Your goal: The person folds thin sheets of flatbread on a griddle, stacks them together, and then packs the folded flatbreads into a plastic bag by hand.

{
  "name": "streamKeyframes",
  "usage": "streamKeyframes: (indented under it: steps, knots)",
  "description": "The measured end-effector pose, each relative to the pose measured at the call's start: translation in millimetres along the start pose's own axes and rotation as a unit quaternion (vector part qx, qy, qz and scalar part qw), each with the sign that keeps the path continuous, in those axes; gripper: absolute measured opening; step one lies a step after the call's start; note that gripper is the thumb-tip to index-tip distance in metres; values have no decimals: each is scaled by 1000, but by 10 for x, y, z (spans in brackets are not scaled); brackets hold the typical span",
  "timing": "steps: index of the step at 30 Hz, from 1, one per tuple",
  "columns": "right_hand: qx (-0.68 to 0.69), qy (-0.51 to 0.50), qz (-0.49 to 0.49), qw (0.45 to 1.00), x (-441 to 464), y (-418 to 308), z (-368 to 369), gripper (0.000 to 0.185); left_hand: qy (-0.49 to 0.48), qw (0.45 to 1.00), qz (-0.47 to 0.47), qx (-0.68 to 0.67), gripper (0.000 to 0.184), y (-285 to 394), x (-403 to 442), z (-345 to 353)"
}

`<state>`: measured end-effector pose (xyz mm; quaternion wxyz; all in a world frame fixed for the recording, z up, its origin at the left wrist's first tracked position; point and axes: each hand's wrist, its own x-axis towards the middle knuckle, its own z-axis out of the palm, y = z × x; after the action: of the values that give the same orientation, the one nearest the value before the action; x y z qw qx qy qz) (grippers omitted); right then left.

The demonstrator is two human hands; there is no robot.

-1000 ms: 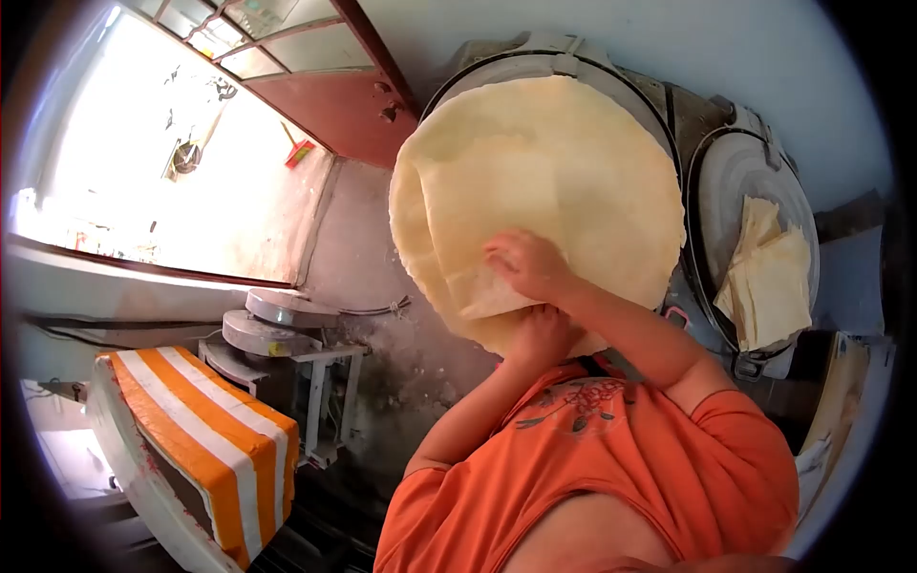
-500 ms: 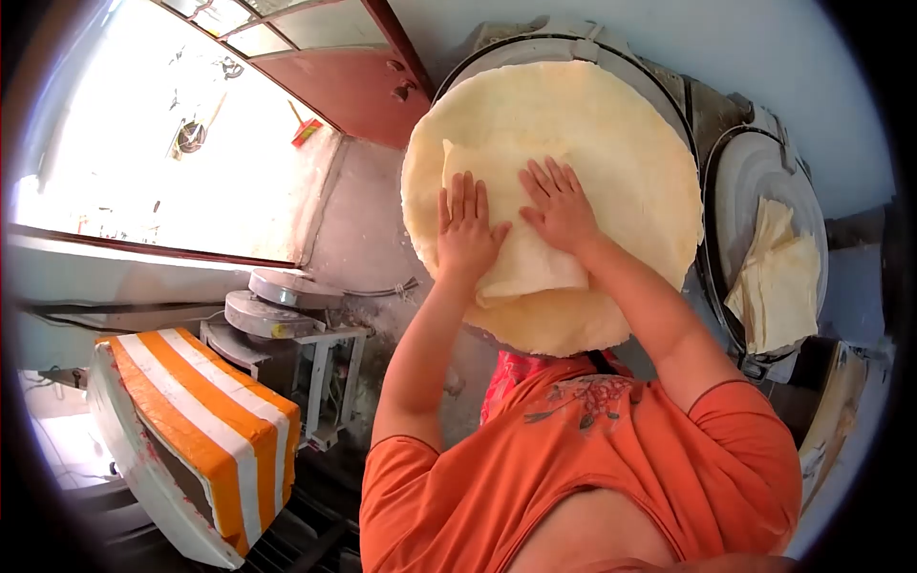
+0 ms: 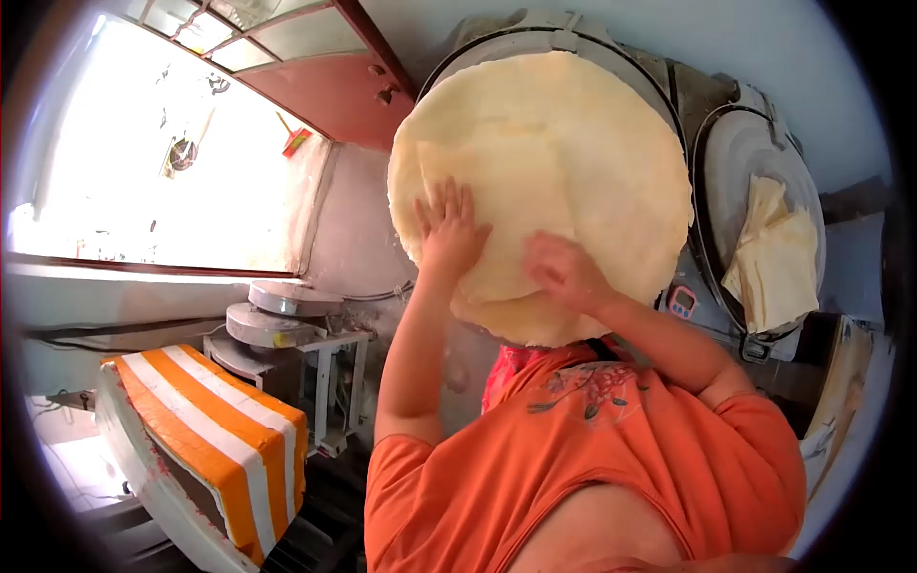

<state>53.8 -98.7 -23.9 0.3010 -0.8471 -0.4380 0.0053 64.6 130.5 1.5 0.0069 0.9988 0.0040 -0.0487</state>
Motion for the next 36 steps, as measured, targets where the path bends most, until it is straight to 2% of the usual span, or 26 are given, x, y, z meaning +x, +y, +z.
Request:
streamKeyframes:
  steps: [1, 2, 4, 5, 7, 9, 10, 11, 12, 13, 14, 15, 18, 20, 22, 23, 25, 26, 28, 36]
  knots:
    - [48, 94, 100, 989, -24, 134, -27, 53, 3, 1000, 3, -1, 72, 72, -121, -86]
    - [46, 96, 102, 989, -9, 178, -66, 53, 33, 999, 31, -23, 71, 154, -312, -155]
    - [74, 223, 237, 942, 12, 227, -116, 54, 60, 995, 65, -40, 71, 255, -624, -125]
    - [77, 227, 242, 940, 53, 202, -147, 54, 42, 994, 97, -30, 70, 296, -767, -48]
    - [215, 130, 422, 871, 242, 82, -236, 62, 25, 991, 134, -16, 69, 325, -905, -27]
    - [231, 92, 421, 872, 343, 40, -325, 56, 7, 993, 120, -9, 67, 332, -882, -75]
    - [308, 69, 390, 865, 346, 129, -227, 51, -47, 993, 108, 2, 65, 387, -834, -178]
    - [377, 53, 357, 853, 339, 266, -175, 45, -11, 993, 115, 15, 65, 413, -829, -172]
    - [379, 64, 333, 861, 386, 192, -373, 36, 28, 991, 126, 24, 65, 408, -832, -155]
    - [474, 118, 290, 823, 375, 277, -248, 34, 32, 992, 112, -42, 64, 405, -796, -159]
    - [456, 191, 204, 845, 333, 377, -208, 32, 26, 992, 97, -73, 64, 501, -818, -358]
    - [444, 97, 296, 840, 223, 109, -888, 36, 64, 986, 115, -104, 60, 493, -843, -322]
    - [469, 152, 299, 817, -49, 312, -1059, 40, 83, 976, 130, -153, 47, 530, -943, -477]
    - [577, 225, 227, 752, -280, 427, -1412, 49, 99, 971, 151, -159, 45, 600, -943, -486]
    - [606, 275, 220, 713, -573, 526, -1840, 49, 82, 969, 148, -182, 44, 720, -963, -489]
    - [607, 324, 253, 680, -723, 420, -2138, 51, 82, 968, 154, -180, 44, 797, -963, -498]
    - [572, 364, 288, 676, -1025, 562, -2479, 51, 73, 962, 172, -200, 42, 944, -992, -541]
    - [583, 405, 277, 648, -1151, 654, -2592, 50, 67, 962, 171, -201, 42, 1011, -985, -551]
    - [557, 473, 221, 646, -1401, 712, -2834, 50, 64, 960, 184, -200, 41, 1127, -967, -555]
    - [439, 585, 250, 634, -2117, 832, -3506, 46, 66, 957, 201, -199, 39, 1369, -984, -596]
